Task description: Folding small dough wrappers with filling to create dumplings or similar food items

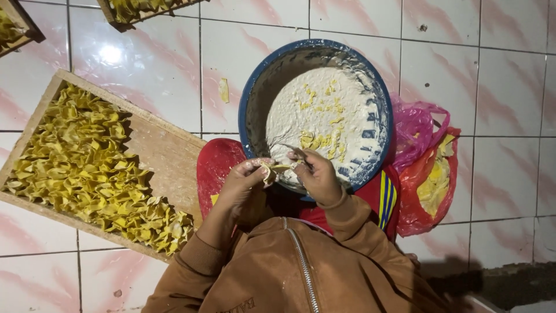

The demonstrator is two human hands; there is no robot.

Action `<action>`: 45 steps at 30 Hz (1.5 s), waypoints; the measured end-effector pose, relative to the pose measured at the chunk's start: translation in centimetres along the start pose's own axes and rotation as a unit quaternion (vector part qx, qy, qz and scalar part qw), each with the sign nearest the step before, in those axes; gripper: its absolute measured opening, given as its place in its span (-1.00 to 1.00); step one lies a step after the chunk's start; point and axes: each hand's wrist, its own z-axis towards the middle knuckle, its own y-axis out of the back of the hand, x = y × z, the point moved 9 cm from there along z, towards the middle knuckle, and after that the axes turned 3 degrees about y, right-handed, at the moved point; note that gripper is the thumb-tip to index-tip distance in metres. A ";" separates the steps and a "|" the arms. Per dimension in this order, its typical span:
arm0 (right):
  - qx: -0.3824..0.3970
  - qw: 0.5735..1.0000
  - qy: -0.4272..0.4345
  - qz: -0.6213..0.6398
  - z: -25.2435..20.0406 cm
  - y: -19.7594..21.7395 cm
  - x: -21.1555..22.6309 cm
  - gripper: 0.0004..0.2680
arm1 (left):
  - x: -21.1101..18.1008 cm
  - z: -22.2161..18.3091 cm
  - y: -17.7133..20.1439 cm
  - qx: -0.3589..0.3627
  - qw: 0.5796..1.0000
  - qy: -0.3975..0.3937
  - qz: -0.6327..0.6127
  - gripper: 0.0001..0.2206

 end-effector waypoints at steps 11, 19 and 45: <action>-0.022 0.994 -0.075 0.070 -2.5 -0.7 -4.2 -0.96 | -1.5 -0.8 0.0 -0.043 0.989 -0.088 0.115 -0.75; -0.039 0.998 -0.013 -0.051 -0.9 -1.8 0.7 -0.95 | -5.2 -5.6 -5.2 -0.035 0.830 -0.376 0.410 -0.77; 0.018 0.992 -0.094 -0.077 -2.3 -1.6 -4.7 -0.89 | -7.3 -5.8 34.6 -0.516 0.518 -0.305 0.610 -0.79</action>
